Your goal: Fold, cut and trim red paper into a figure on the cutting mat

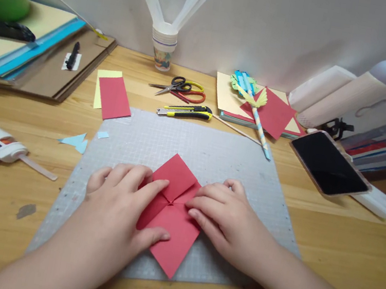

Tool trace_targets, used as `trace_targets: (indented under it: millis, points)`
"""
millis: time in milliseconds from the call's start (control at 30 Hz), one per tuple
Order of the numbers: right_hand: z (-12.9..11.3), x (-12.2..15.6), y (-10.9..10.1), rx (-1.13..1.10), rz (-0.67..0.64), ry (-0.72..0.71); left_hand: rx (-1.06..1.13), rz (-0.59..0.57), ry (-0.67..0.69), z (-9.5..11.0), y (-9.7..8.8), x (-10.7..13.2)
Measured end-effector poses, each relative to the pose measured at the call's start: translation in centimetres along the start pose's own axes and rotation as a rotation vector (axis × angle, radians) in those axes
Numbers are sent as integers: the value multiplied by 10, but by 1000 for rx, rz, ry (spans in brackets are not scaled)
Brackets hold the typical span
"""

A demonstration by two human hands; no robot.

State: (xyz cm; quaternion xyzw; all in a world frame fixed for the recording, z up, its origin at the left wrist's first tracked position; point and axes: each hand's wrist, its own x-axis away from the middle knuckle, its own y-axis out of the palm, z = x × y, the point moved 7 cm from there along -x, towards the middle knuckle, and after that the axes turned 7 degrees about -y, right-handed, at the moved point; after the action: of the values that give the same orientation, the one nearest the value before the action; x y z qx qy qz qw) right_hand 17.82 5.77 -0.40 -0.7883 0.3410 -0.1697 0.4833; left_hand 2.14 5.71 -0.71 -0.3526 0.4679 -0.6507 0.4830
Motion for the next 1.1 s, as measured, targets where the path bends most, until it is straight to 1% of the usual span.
trace_targets:
  millis: [67, 133, 267, 333, 400, 500, 667, 867, 1100]
  points:
    - [1, -1, -2, -59, 22, 13, -41, 28, 11, 0, 0, 1]
    - [0, 0, -4, -64, 51, 12, -85, 57, 24, 0, 0, 2]
    - [-8, 1, -3, 117, 70, -73, -129, 61, 55, 1, 2, 3]
    - [-11, 1, 0, 202, 44, -108, -121, 43, 59, 1, 4, 3]
    - [-10, 1, 4, 231, 5, -102, -104, 23, 48, 0, 6, 3]
    - [-5, 0, 8, 206, -49, -58, -74, -18, 32, -2, 11, 2]
    - [-2, -1, 12, 196, -75, -44, -42, -78, 39, -3, 18, 2]
    - [-7, 0, 13, 181, -92, -116, -33, -67, 32, -2, 16, 1]
    - [-11, -2, 18, 184, -126, -98, -41, -62, 37, -2, 15, 1]
